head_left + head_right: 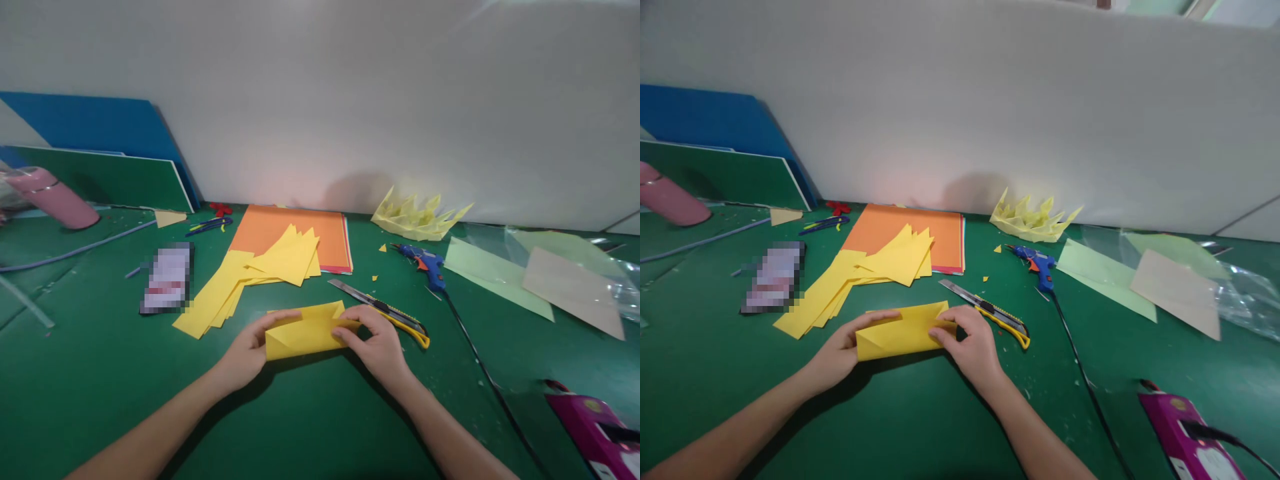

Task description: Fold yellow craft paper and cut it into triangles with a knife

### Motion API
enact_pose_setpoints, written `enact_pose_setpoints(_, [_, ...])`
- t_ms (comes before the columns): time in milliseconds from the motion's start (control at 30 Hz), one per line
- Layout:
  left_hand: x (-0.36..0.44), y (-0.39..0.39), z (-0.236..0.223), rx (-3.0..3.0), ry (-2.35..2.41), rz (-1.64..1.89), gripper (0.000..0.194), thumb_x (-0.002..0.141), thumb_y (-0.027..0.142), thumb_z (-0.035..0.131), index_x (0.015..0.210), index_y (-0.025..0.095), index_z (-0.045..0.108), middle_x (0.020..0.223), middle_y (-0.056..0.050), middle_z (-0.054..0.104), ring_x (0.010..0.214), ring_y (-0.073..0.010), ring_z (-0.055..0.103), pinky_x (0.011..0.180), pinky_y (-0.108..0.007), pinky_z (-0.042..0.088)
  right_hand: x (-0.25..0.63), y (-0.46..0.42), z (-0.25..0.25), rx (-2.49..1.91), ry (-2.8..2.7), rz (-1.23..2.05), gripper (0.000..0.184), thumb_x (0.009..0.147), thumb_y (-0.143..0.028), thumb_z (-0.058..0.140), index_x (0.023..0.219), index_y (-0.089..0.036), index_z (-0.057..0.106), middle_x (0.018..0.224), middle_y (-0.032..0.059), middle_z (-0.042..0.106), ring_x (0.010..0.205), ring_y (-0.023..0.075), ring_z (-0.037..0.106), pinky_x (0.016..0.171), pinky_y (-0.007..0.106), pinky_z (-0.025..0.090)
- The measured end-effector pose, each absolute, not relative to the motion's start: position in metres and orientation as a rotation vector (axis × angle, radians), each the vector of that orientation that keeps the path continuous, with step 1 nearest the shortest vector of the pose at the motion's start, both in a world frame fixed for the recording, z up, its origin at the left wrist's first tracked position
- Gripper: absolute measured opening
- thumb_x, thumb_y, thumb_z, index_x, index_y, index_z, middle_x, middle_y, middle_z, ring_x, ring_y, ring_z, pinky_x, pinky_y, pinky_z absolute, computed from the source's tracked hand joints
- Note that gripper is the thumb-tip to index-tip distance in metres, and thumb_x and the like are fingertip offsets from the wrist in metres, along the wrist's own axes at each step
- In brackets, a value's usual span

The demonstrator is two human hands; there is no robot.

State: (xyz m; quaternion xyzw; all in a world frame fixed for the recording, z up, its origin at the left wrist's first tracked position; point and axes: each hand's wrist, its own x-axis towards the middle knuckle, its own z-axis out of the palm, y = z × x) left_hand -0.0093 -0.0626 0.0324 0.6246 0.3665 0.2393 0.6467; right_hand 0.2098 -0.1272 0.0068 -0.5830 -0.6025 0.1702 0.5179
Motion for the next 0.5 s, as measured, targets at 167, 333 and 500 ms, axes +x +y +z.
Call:
enact_pose_setpoints(167, [-0.0055, -0.0675, 0.0330, 1.424, 0.800, 0.668, 0.038, 0.071, 0.042, 0.072, 0.103, 0.022, 0.071, 0.116, -0.010, 0.066, 0.104, -0.0276, 0.062, 0.087, -0.035, 0.051, 0.2123, -0.1229, 0.0042, -1.394, -1.283, 0.516, 0.018, 0.072, -0.039, 0.070, 0.074, -0.022, 0.064, 0.118, 0.0105, 0.058, 0.109, 0.0277, 0.055, 0.093, 0.045, 0.043])
enact_pose_setpoints(333, [-0.0093, -0.0689, 0.0308, 1.305, 0.868, 0.676, 0.035, 0.069, 0.049, 0.072, 0.093, 0.024, 0.075, 0.109, -0.007, 0.069, 0.101, -0.0272, 0.061, 0.086, -0.034, 0.050, 0.2100, -0.1230, -0.0011, -1.319, -1.145, 0.834, 0.027, 0.072, -0.045, 0.068, 0.077, -0.020, 0.060, 0.092, 0.0072, 0.065, 0.083, 0.0220, 0.061, 0.072, 0.033, 0.050])
enact_pose_setpoints(500, [-0.0129, -0.0605, 0.0312, 1.258, 0.831, 0.633, 0.050, 0.068, 0.065, 0.064, 0.081, 0.017, 0.073, 0.087, -0.010, 0.071, 0.083, -0.0243, 0.063, 0.075, -0.032, 0.049, 0.2073, -0.1238, 0.0047, -1.406, -1.192, 0.819, 0.021, 0.068, -0.037, 0.069, 0.071, -0.020, 0.057, 0.069, 0.0001, 0.059, 0.065, 0.0167, 0.054, 0.060, 0.027, 0.044])
